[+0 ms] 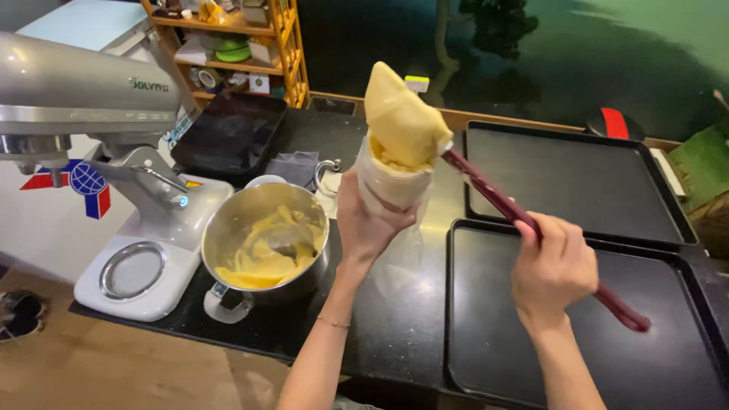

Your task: Transferring batter into a piping bag and then piping it onto baking sheets in uniform rounds.

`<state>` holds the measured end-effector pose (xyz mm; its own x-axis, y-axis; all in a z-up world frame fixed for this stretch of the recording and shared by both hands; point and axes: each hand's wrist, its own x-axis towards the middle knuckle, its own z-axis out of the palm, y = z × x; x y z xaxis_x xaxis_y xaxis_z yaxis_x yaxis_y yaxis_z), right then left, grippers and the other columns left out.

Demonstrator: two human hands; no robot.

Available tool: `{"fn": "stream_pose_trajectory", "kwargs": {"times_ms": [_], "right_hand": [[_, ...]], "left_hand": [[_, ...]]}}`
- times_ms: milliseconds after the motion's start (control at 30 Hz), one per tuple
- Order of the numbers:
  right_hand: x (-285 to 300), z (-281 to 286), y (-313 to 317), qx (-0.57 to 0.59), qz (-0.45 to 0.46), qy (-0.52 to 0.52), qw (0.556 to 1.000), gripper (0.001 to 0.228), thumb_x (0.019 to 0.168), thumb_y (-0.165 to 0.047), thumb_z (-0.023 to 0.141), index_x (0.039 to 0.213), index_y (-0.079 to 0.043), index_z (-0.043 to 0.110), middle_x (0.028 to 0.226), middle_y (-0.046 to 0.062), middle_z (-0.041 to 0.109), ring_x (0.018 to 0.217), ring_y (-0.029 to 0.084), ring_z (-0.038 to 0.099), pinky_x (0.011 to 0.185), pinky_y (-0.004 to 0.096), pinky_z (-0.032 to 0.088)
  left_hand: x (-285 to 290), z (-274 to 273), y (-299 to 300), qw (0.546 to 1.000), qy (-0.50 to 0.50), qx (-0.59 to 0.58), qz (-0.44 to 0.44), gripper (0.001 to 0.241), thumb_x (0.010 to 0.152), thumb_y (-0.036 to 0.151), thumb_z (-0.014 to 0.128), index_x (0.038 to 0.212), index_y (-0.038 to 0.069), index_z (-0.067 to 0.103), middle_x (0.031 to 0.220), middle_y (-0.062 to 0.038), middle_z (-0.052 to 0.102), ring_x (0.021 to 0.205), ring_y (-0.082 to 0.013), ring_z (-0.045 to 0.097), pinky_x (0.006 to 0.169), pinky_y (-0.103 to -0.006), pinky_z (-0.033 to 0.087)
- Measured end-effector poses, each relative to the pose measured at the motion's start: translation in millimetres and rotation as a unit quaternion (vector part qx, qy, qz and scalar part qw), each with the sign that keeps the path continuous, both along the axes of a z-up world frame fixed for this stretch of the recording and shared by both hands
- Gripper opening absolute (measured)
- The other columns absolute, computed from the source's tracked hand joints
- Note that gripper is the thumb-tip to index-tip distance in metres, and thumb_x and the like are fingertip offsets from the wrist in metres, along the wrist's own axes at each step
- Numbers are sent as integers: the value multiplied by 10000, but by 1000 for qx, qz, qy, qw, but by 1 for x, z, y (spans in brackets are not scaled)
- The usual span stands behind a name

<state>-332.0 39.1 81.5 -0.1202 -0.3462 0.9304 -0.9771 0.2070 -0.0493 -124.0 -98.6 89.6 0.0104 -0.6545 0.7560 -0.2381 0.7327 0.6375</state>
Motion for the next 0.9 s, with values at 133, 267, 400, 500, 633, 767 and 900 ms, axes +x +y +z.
{"fn": "stream_pose_trajectory", "kwargs": {"times_ms": [133, 267, 400, 500, 633, 767, 900], "right_hand": [[-21, 0, 2, 45, -3, 26, 999, 224, 1106, -300, 721, 1066, -90, 653, 935, 52, 654, 778, 263, 630, 692, 394, 489], [-37, 18, 10, 161, 36, 96, 982, 181, 993, -207, 746, 1118, -102, 668, 891, 28, 623, 748, 224, 610, 670, 372, 493], [-33, 40, 24, 156, 18, 227, 961, 287, 975, -122, 717, 1255, -165, 675, 1023, -7, 674, 786, 183, 598, 680, 326, 495], [-36, 49, 35, 176, -30, 300, 937, 313, 975, -109, 679, 1273, -206, 672, 1029, -16, 680, 751, 161, 574, 663, 295, 484], [-46, 92, 52, 228, -45, 388, 892, 306, 969, -122, 660, 1253, -236, 666, 976, -22, 670, 686, 142, 547, 609, 275, 459], [-53, 126, 72, 318, -71, 505, 799, 338, 944, -175, 611, 1271, -246, 654, 843, -38, 609, 603, 110, 494, 550, 251, 418], [-76, 116, 88, 350, -30, 476, 806, 314, 952, -159, 596, 1251, -239, 649, 869, -7, 625, 569, 118, 456, 561, 262, 405]], "left_hand": [[-15, -16, 5, 994, 48, 91, -25, 753, 640, 297, 959, 1226, 40, 561, 1133, -119, 667, 1055, -284, 692, 905, -386, 562], [-24, -28, 13, 991, 55, 124, -7, 756, 630, 290, 967, 1213, 42, 553, 1133, -119, 684, 1049, -265, 709, 891, -365, 577], [-39, -38, 27, 977, 128, 172, -14, 760, 651, 271, 955, 1244, 39, 540, 1181, -120, 698, 1089, -244, 706, 912, -358, 582], [-43, -48, 30, 946, 206, 242, -64, 717, 635, 255, 932, 1202, 35, 552, 1150, -134, 710, 1052, -248, 698, 887, -366, 589], [-42, -60, 39, 955, 134, 265, 20, 700, 627, 256, 950, 1171, 27, 573, 1123, -135, 735, 1030, -222, 711, 885, -353, 568], [-43, -75, 50, 942, 133, 309, -11, 666, 652, 307, 937, 1134, 33, 569, 1095, -134, 746, 994, -208, 722, 862, -351, 582], [-36, -93, 55, 927, 102, 359, -27, 669, 665, 345, 922, 1127, 35, 551, 1054, -130, 727, 961, -231, 729, 846, -378, 608]]}}
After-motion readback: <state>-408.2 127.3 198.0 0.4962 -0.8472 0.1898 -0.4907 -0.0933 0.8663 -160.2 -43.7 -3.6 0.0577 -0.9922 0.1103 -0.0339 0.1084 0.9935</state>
